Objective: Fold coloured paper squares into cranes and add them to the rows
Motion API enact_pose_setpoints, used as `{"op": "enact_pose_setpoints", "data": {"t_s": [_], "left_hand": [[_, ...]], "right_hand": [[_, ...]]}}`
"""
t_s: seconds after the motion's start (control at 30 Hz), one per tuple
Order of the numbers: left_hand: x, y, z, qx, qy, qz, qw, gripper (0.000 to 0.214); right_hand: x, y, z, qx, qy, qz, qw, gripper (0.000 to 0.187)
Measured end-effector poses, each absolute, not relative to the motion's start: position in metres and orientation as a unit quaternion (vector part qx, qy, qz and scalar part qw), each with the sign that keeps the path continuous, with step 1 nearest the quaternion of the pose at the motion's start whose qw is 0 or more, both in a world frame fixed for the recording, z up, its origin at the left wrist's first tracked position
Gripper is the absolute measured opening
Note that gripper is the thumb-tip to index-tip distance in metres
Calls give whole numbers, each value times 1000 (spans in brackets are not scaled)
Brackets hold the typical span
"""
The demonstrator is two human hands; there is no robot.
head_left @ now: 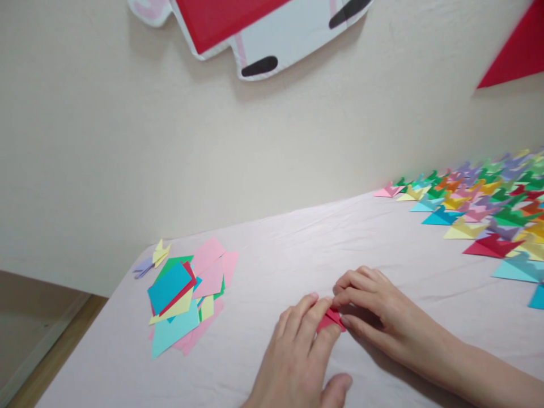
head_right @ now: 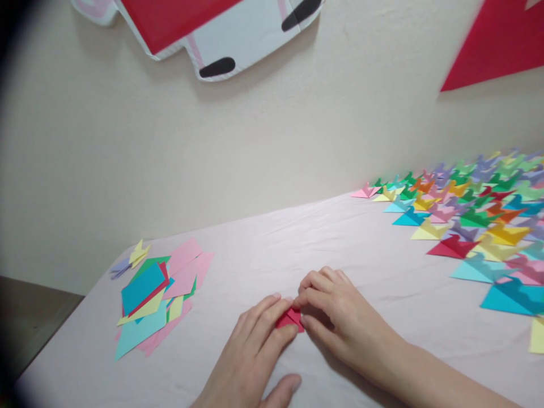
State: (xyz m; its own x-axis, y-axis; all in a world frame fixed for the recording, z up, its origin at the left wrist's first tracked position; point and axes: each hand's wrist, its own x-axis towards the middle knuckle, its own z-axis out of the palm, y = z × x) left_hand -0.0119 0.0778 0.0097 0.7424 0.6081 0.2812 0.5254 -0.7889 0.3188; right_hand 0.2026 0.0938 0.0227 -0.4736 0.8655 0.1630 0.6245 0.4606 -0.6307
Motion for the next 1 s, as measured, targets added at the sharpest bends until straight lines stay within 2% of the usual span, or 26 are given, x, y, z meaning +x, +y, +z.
{"op": "enact_pose_setpoints", "data": {"t_s": [0.17, 0.33, 0.6, 0.87, 1.0], "left_hand": [[-15, 82, 14, 912, 325, 210, 134, 27], [-13, 78, 11, 900, 352, 221, 130, 16], [-7, 81, 19, 890, 366, 218, 161, 13], [-11, 82, 11, 843, 371, 297, 253, 9], [-13, 85, 11, 854, 368, 269, 251, 12]], "right_hand": [[202, 91, 25, -451, -819, 259, 244, 13], [203, 91, 22, -412, -834, 274, 244, 17], [204, 95, 24, -421, -826, 301, 223, 17], [204, 95, 23, -415, -823, 301, 245, 18], [205, 96, 22, -416, -823, 299, 247, 19]]}}
